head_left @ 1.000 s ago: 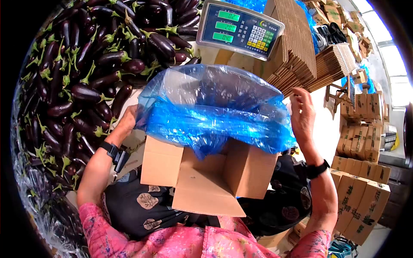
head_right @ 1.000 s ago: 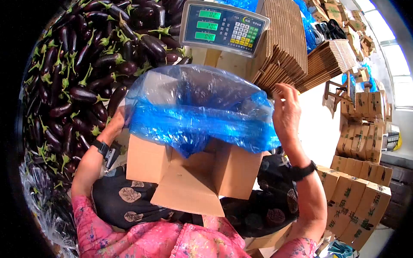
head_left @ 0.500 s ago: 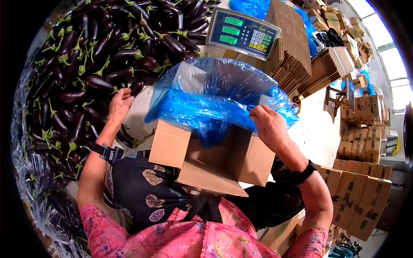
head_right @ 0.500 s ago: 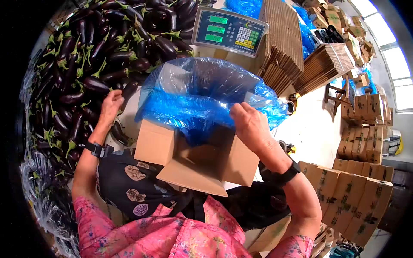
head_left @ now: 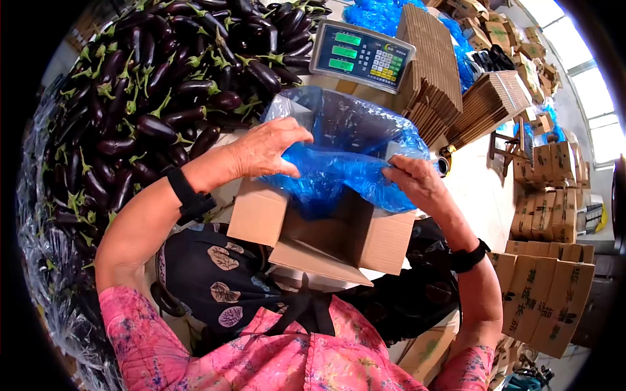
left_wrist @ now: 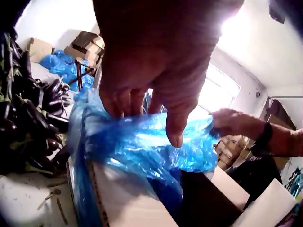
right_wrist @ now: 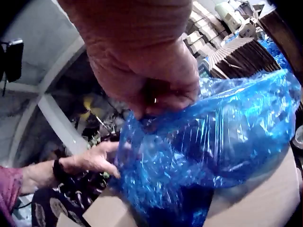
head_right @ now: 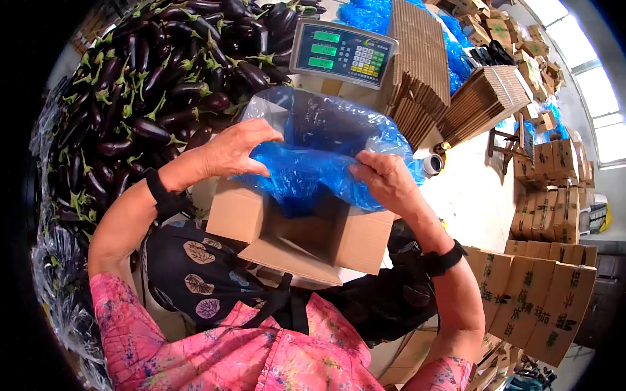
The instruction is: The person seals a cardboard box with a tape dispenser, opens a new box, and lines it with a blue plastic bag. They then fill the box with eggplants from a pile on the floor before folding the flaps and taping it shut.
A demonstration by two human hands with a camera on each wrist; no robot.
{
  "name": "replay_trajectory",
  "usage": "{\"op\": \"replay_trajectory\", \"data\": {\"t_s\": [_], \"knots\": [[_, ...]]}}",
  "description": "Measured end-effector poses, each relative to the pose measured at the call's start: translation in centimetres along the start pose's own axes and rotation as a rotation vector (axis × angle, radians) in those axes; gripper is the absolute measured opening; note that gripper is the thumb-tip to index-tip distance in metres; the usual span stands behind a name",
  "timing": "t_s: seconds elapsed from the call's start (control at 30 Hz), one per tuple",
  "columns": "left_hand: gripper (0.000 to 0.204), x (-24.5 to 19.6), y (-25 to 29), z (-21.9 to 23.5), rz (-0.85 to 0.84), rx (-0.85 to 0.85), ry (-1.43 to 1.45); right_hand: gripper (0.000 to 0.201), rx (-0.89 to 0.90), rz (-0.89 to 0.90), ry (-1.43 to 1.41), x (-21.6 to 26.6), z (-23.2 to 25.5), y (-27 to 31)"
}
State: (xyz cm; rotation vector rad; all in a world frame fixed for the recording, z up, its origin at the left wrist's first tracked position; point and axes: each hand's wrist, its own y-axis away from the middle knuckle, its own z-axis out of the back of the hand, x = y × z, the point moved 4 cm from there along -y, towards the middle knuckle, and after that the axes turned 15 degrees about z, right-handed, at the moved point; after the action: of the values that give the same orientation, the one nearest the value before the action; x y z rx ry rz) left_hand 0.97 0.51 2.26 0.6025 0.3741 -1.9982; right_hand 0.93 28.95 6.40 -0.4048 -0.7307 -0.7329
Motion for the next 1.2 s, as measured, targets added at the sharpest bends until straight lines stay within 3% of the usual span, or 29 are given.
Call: {"op": "replay_trajectory", "data": {"t_s": [0.07, 0.1, 0.17, 0.3, 0.43, 0.47, 0.53, 0.67, 0.73, 0.8, 0.83, 0.93, 1.0, 1.07, 1.1, 1.2], "knots": [[0.046, 0.1, 0.1, -0.7, -0.028, 0.028, -0.025, 0.025, -0.011, -0.090, -0.286, 0.3, 1.2, 0.7], [0.036, -0.1, 0.1, -0.6, -0.059, 0.029, -0.061, 0.026, -0.010, -0.130, -0.296, 0.4, 1.9, 1.0], [0.029, 0.2, 0.4, -0.3, 0.041, 0.096, 0.091, 0.031, -0.038, -0.134, -0.347, 1.6, 2.6, 1.3], [0.022, -1.3, 1.7, 2.7, 0.264, 0.256, 0.323, 0.041, -0.050, -0.363, -0.477, 0.1, 2.6, 2.5], [0.020, -2.3, 3.8, 4.3, 0.404, 0.326, 0.559, 0.036, -0.093, -0.327, -0.462, 0.7, 2.3, 3.3], [0.020, -2.5, 4.2, 4.7, 0.442, 0.335, 0.597, 0.034, -0.030, -0.295, -0.506, 1.4, 2.2, 3.4], [0.018, -3.3, 5.2, 5.4, 0.298, 0.421, 0.416, 0.032, 0.096, -0.232, -0.590, 2.8, 2.4, 3.6], [0.015, -5.5, 9.4, 4.8, 0.130, 0.398, 0.256, 0.023, 0.328, 0.005, -0.305, 7.5, 1.0, 6.2], [0.013, -6.3, 11.4, 3.7, -0.006, 0.387, 0.037, 0.010, 0.425, 0.246, -0.203, 9.8, -1.1, 8.0], [0.013, -7.7, 13.1, 3.4, 0.060, 0.551, -0.124, 0.013, 0.644, 0.375, 0.010, 11.4, -4.5, 10.9], [0.022, -8.1, 13.5, 3.2, 0.144, 0.706, -0.192, 0.015, 0.639, 0.338, 0.083, 12.0, -6.2, 12.0], [0.030, -7.2, 14.7, 2.7, 0.154, 0.768, -0.167, 0.020, 0.624, 0.320, 0.342, 10.4, -11.5, 15.3], [0.046, -4.9, 14.1, 3.2, 0.256, 0.863, 0.031, 0.025, 0.712, 0.127, 0.318, 6.3, -14.8, 16.6], [0.051, -1.2, 13.5, 3.9, 0.465, 0.879, 0.126, 0.016, 0.462, 0.282, 0.618, 2.8, -17.4, 18.6], [0.053, -0.8, 13.2, 4.9, 0.693, 0.913, 0.166, 0.019, 0.294, 0.318, 0.579, 2.2, -17.8, 19.0], [0.053, 2.2, 12.8, 3.7, 0.490, 0.813, 0.177, 0.021, 0.412, 0.291, 0.540, 3.2, -18.0, 18.5]]}}
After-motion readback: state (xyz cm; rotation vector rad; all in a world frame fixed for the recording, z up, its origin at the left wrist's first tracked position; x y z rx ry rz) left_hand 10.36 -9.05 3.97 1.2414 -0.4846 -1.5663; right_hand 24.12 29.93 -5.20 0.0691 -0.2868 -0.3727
